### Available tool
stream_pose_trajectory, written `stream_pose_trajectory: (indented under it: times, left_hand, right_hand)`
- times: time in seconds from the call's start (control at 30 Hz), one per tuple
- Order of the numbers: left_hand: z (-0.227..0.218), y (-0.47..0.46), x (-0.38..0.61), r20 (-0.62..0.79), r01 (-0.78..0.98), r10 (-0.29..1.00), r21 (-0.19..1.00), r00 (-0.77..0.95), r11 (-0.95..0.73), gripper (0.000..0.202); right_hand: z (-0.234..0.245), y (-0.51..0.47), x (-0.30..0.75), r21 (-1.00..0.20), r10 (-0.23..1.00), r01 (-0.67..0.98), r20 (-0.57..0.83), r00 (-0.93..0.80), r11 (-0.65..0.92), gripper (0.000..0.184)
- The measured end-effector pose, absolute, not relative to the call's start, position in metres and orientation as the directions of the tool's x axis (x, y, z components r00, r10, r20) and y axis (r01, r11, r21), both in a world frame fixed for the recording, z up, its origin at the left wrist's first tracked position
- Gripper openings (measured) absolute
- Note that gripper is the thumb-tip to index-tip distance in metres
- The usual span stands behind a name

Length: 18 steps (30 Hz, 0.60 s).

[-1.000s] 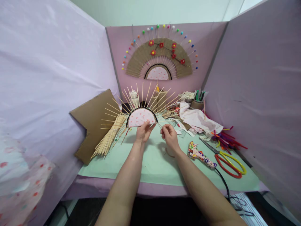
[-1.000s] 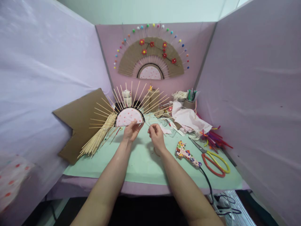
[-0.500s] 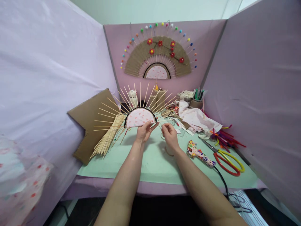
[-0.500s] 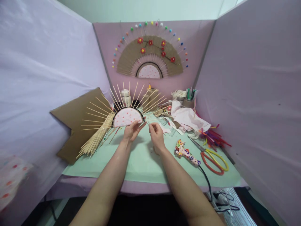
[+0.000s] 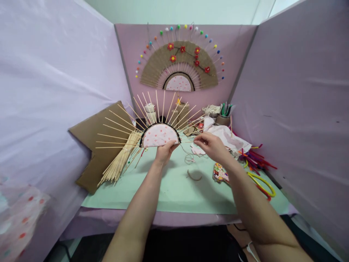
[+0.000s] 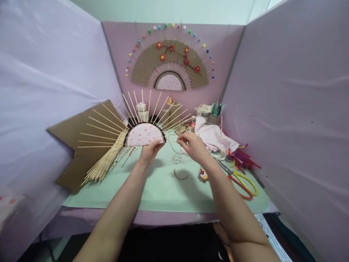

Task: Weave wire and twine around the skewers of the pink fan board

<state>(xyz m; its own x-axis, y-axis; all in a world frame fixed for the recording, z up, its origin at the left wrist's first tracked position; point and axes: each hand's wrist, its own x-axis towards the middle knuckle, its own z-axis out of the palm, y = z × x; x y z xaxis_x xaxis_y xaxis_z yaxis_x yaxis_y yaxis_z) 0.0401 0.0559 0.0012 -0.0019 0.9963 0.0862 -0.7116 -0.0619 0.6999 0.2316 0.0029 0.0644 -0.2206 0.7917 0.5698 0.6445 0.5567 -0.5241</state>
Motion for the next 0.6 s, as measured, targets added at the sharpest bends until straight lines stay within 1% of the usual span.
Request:
stream_pose_trajectory:
  times: [0.1, 0.17, 0.2, 0.27, 0.3, 0.33, 0.37, 0.4, 0.47, 0.53, 0.6]
  left_hand:
    - [0.008, 0.054, 0.030, 0.077, -0.686, 0.997, 0.726, 0.005, -0.053, 0.023]
    - [0.013, 0.054, 0.023, 0.080, -0.651, 0.997, 0.757, 0.018, -0.050, 0.023]
    - [0.016, 0.054, 0.019, 0.085, -0.632, 0.996, 0.773, 0.024, -0.051, 0.022]
    - [0.023, 0.053, 0.014, 0.095, -0.593, 0.995, 0.803, 0.032, -0.057, 0.019]
    - [0.027, 0.052, 0.012, 0.097, -0.574, 0.995, 0.817, 0.036, -0.059, 0.018]
    - [0.031, 0.051, 0.011, 0.093, -0.556, 0.995, 0.829, 0.039, -0.056, 0.016]
    - [0.034, 0.048, 0.010, 0.087, -0.540, 0.995, 0.840, 0.046, -0.048, 0.015]
    - [0.038, 0.045, 0.010, 0.077, -0.526, 0.995, 0.850, 0.057, -0.036, 0.014]
    - [0.042, 0.038, 0.009, 0.049, -0.500, 0.994, 0.866, 0.098, 0.006, 0.014]
    - [0.044, 0.030, 0.008, 0.007, -0.473, 0.987, 0.878, 0.162, 0.071, 0.015]
    - [0.043, 0.022, 0.007, -0.045, -0.456, 0.975, 0.878, 0.218, 0.143, 0.014]
  right_hand:
    - [0.094, -0.004, 0.266, -0.352, 0.799, 0.736, 0.425, -0.424, 0.578, 0.019]
    - [0.110, -0.008, 0.288, -0.226, 0.792, 0.780, 0.371, -0.485, 0.584, 0.021]
    - [0.117, -0.011, 0.298, -0.159, 0.787, 0.813, 0.409, -0.462, 0.561, 0.025]
    - [0.131, -0.014, 0.310, -0.040, 0.735, 0.905, 0.598, -0.318, 0.424, 0.031]
    - [0.136, -0.016, 0.312, -0.023, 0.683, 0.933, 0.688, -0.246, 0.359, 0.032]
    - [0.141, -0.016, 0.310, -0.042, 0.647, 0.937, 0.734, -0.207, 0.348, 0.033]
    - [0.145, -0.016, 0.306, -0.082, 0.643, 0.916, 0.736, -0.209, 0.393, 0.033]
    - [0.147, -0.015, 0.300, -0.139, 0.666, 0.868, 0.701, -0.254, 0.477, 0.032]
    - [0.148, -0.010, 0.282, -0.266, 0.707, 0.722, 0.573, -0.414, 0.638, 0.030]
    - [0.144, -0.002, 0.262, -0.341, 0.697, 0.618, 0.475, -0.537, 0.708, 0.028]
    - [0.139, 0.007, 0.245, -0.370, 0.674, 0.563, 0.428, -0.602, 0.739, 0.026]
